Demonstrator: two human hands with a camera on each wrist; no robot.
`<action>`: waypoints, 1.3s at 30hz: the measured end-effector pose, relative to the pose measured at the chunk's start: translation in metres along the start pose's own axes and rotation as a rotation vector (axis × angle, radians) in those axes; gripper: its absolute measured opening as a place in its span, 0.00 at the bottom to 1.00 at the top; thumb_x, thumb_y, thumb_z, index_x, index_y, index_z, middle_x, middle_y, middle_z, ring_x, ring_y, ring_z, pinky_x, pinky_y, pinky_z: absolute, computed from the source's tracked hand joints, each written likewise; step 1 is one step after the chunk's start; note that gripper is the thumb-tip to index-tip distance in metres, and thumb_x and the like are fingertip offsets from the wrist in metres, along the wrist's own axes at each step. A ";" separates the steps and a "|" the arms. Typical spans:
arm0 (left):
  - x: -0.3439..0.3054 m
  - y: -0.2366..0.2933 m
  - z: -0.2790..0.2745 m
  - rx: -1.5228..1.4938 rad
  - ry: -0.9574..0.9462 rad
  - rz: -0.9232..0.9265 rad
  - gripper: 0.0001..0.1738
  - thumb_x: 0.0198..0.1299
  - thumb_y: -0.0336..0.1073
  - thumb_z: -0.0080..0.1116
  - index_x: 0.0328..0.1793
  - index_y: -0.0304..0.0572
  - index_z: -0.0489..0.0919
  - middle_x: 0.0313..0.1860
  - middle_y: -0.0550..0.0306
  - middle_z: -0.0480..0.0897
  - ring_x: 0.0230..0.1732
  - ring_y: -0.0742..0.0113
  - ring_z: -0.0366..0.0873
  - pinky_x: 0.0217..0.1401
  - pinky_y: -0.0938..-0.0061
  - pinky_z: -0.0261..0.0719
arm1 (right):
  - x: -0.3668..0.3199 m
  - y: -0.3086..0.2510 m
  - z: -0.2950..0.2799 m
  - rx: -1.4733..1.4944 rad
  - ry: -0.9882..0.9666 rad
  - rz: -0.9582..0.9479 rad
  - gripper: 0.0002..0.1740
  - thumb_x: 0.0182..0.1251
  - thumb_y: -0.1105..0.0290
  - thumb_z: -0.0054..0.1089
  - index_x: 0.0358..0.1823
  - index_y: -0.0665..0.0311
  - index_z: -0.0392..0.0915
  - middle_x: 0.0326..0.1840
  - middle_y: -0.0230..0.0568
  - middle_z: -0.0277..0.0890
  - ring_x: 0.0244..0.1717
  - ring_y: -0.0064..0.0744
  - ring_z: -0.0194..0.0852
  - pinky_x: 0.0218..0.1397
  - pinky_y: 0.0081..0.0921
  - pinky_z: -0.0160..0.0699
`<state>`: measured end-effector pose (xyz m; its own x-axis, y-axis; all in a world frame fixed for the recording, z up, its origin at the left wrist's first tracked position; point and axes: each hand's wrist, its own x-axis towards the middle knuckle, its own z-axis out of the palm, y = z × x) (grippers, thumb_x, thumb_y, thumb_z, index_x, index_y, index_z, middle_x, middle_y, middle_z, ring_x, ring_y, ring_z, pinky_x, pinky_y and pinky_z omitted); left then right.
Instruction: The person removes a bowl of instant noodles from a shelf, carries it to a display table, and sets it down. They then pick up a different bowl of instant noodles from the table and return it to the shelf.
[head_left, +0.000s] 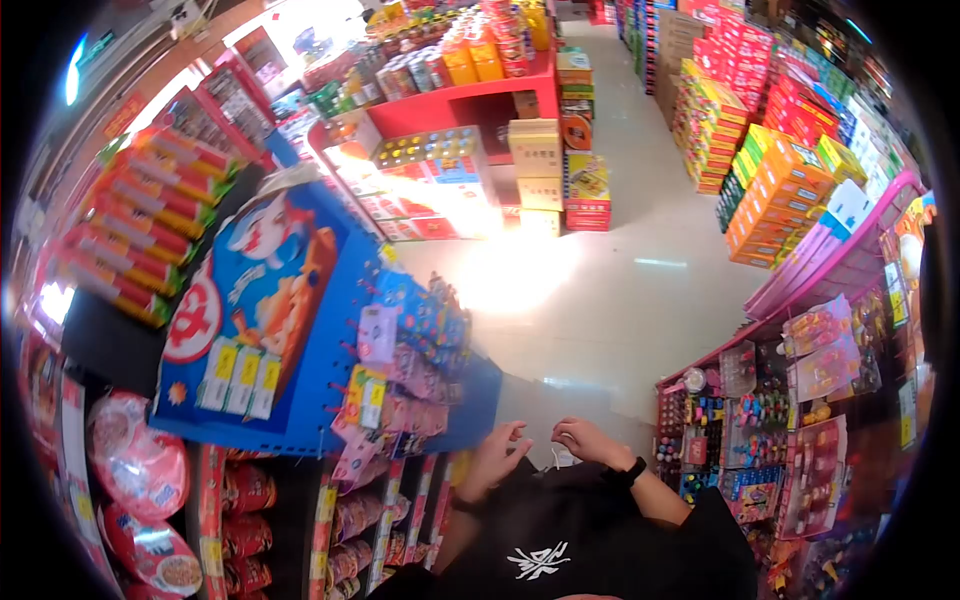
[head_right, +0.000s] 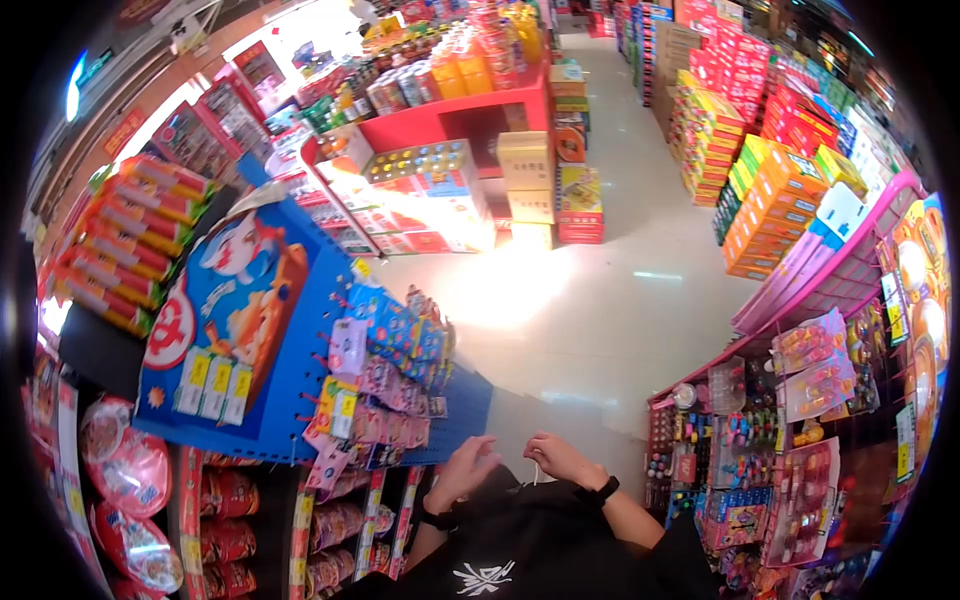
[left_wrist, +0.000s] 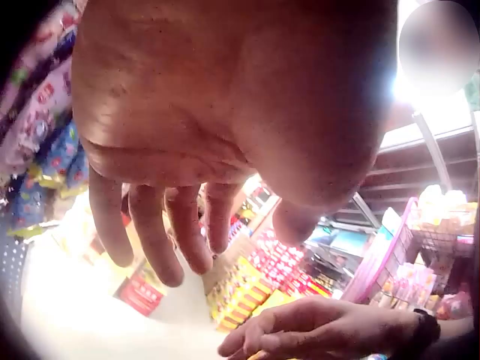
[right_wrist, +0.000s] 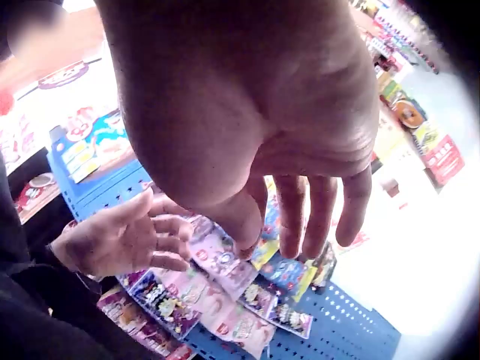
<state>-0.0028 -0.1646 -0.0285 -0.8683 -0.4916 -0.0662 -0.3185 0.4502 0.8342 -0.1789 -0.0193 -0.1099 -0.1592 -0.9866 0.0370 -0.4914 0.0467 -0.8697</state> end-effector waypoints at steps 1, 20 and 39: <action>0.010 -0.004 0.010 0.006 -0.080 0.007 0.22 0.61 0.43 0.59 0.55 0.36 0.73 0.42 0.47 0.78 0.42 0.59 0.78 0.46 0.69 0.76 | -0.012 0.008 -0.008 0.017 0.049 0.032 0.05 0.63 0.73 0.54 0.36 0.65 0.78 0.40 0.46 0.76 0.44 0.47 0.74 0.47 0.35 0.74; 0.275 -0.018 0.073 -0.014 -0.564 0.165 0.25 0.63 0.47 0.54 0.60 0.37 0.70 0.48 0.44 0.79 0.48 0.52 0.78 0.51 0.66 0.75 | 0.073 0.078 -0.124 0.007 0.096 0.378 0.09 0.60 0.72 0.51 0.39 0.67 0.76 0.42 0.54 0.76 0.46 0.55 0.74 0.49 0.40 0.73; 0.481 -0.016 0.011 -0.068 -0.420 0.136 0.18 0.63 0.39 0.56 0.55 0.37 0.74 0.36 0.48 0.83 0.39 0.55 0.82 0.42 0.67 0.78 | 0.250 0.132 -0.268 -0.152 0.149 0.235 0.15 0.61 0.69 0.54 0.48 0.68 0.72 0.46 0.51 0.73 0.48 0.50 0.71 0.51 0.37 0.72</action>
<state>-0.4190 -0.4002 -0.0796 -0.9842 -0.0795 -0.1585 -0.1773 0.4333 0.8837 -0.5131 -0.2173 -0.0835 -0.4017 -0.9127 -0.0747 -0.5467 0.3044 -0.7800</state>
